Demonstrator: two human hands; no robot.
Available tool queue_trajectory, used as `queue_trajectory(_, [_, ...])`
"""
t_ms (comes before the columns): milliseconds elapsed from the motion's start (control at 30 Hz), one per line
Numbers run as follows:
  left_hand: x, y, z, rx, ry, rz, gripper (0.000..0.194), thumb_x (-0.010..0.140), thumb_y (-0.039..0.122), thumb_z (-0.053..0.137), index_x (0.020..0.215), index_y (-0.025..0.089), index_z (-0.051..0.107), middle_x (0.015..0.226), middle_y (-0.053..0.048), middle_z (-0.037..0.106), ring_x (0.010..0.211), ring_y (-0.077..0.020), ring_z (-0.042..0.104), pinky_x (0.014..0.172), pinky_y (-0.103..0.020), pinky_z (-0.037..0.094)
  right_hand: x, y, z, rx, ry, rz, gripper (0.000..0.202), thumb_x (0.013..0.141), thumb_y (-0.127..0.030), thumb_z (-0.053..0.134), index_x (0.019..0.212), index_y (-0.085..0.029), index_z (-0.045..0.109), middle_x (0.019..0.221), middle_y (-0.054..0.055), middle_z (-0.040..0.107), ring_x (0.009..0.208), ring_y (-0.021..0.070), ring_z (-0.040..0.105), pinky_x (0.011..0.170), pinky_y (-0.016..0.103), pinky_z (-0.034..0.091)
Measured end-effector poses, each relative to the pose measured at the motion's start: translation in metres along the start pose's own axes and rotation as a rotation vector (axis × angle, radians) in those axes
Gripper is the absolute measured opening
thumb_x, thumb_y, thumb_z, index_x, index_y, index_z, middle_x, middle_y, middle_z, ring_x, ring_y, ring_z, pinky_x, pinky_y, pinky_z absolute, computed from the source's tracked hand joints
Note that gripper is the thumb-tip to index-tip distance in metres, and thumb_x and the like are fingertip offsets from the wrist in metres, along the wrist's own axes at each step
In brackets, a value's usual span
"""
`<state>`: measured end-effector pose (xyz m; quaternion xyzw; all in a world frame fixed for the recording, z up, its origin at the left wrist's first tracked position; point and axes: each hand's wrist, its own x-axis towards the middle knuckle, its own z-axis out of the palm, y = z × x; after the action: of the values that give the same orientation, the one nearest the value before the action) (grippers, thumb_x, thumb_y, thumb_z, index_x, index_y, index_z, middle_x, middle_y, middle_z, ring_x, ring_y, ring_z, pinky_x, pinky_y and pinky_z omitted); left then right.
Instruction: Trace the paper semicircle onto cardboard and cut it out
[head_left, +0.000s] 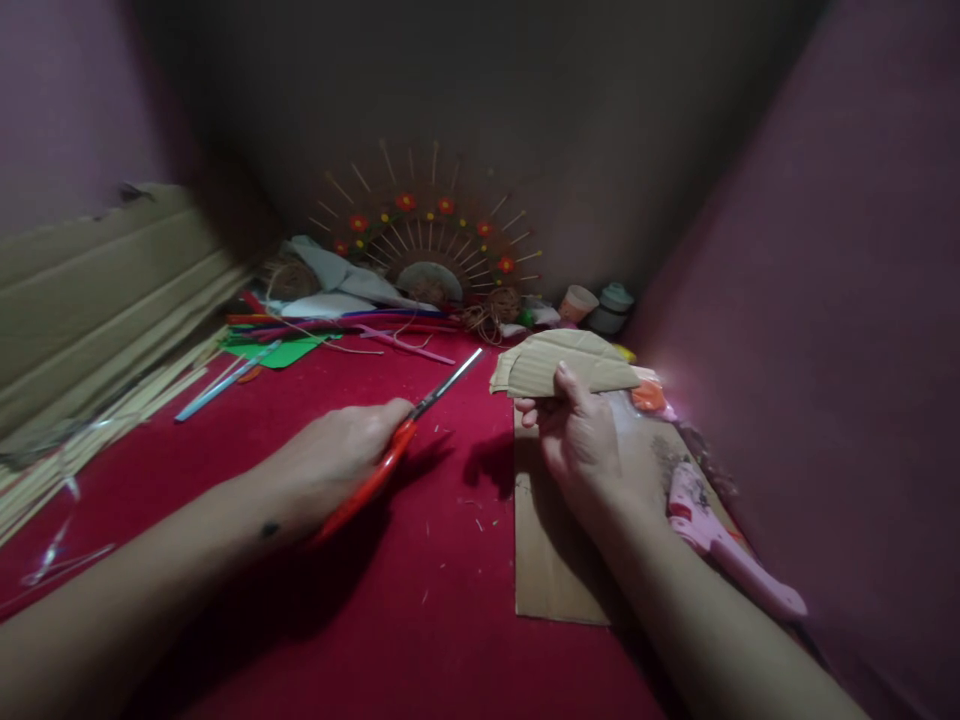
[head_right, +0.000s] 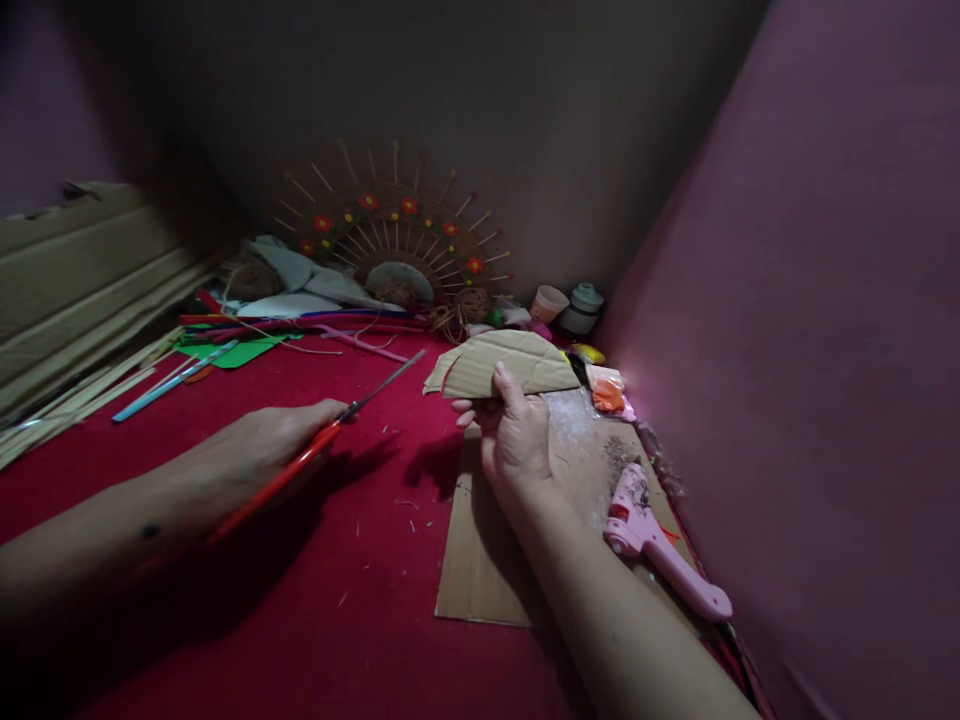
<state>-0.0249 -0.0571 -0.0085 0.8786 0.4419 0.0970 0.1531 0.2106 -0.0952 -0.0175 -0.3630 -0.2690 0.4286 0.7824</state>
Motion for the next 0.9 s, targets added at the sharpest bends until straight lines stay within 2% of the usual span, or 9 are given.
queue_trajectory(100, [0.002,-0.002,0.001,0.203,0.007,-0.063,0.032,0.093,0.041,0.034,0.101,0.021,0.058,0.095,-0.014,0.070,0.080,-0.0315,0.066,0.063,-0.037,0.039,0.003,-0.001,-0.001,0.050,0.011,0.033,0.017,0.069,-0.029,0.076,0.073,-0.019,0.063,0.061,0.000,0.070,0.043,0.0126,0.061,0.036,0.020,0.043])
queue_trajectory(167, [0.002,0.000,0.004,0.231,-0.023,-0.019,0.033,0.094,0.037,0.031,0.105,0.021,0.058,0.098,-0.014,0.069,0.082,-0.0307,0.067,0.064,-0.038,0.041,0.005,-0.001,-0.002,0.051,0.018,0.051,0.017,0.070,-0.029,0.076,0.074,-0.019,0.063,0.061,0.000,0.069,0.043,0.0121,0.060,0.036,0.020,0.042])
queue_trajectory(300, [-0.001,0.007,0.009,0.142,-0.041,0.102,0.033,0.096,0.037,0.031,0.107,0.021,0.058,0.099,-0.013,0.069,0.084,-0.0288,0.067,0.070,-0.038,0.046,0.005,0.002,-0.004,0.037,0.013,0.064,0.019,0.070,-0.032,0.076,0.074,-0.019,0.063,0.062,0.000,0.069,0.044,0.0119,0.059,0.037,0.021,0.042])
queue_trajectory(500, [-0.002,0.009,0.012,0.058,0.070,0.070,0.029,0.093,0.032,0.040,0.109,0.020,0.062,0.102,-0.014,0.071,0.089,-0.0276,0.068,0.075,-0.034,0.048,-0.006,0.011,0.001,0.082,-0.065,0.146,0.024,0.066,-0.030,0.081,0.077,-0.017,0.065,0.059,-0.001,0.068,0.043,0.0121,0.061,0.036,0.020,0.044])
queue_trajectory(667, [0.000,0.007,0.012,0.013,0.057,0.063,0.026,0.092,0.036,0.045,0.107,0.023,0.061,0.103,-0.011,0.072,0.094,-0.0280,0.069,0.078,-0.034,0.048,-0.019,0.016,0.007,0.076,-0.145,0.243,0.024,0.068,-0.033,0.081,0.075,-0.016,0.066,0.066,0.002,0.072,0.045,0.0137,0.064,0.038,0.021,0.048])
queue_trajectory(800, [0.000,0.013,0.011,0.046,0.038,0.009,0.025,0.092,0.037,0.043,0.104,0.022,0.059,0.098,-0.011,0.072,0.084,-0.0272,0.068,0.070,-0.034,0.046,-0.025,0.020,0.010,0.090,-0.168,0.343,0.030,0.063,-0.036,0.085,0.069,-0.018,0.061,0.059,-0.001,0.067,0.045,0.0147,0.064,0.040,0.022,0.050])
queue_trajectory(900, [-0.001,0.020,0.010,0.098,0.033,-0.031,0.023,0.092,0.037,0.041,0.096,0.022,0.057,0.085,-0.008,0.070,0.070,-0.0244,0.064,0.062,-0.033,0.042,-0.027,0.023,0.011,0.089,-0.147,0.341,0.030,0.063,-0.034,0.085,0.075,-0.018,0.063,0.061,-0.001,0.068,0.045,0.0142,0.063,0.039,0.021,0.049])
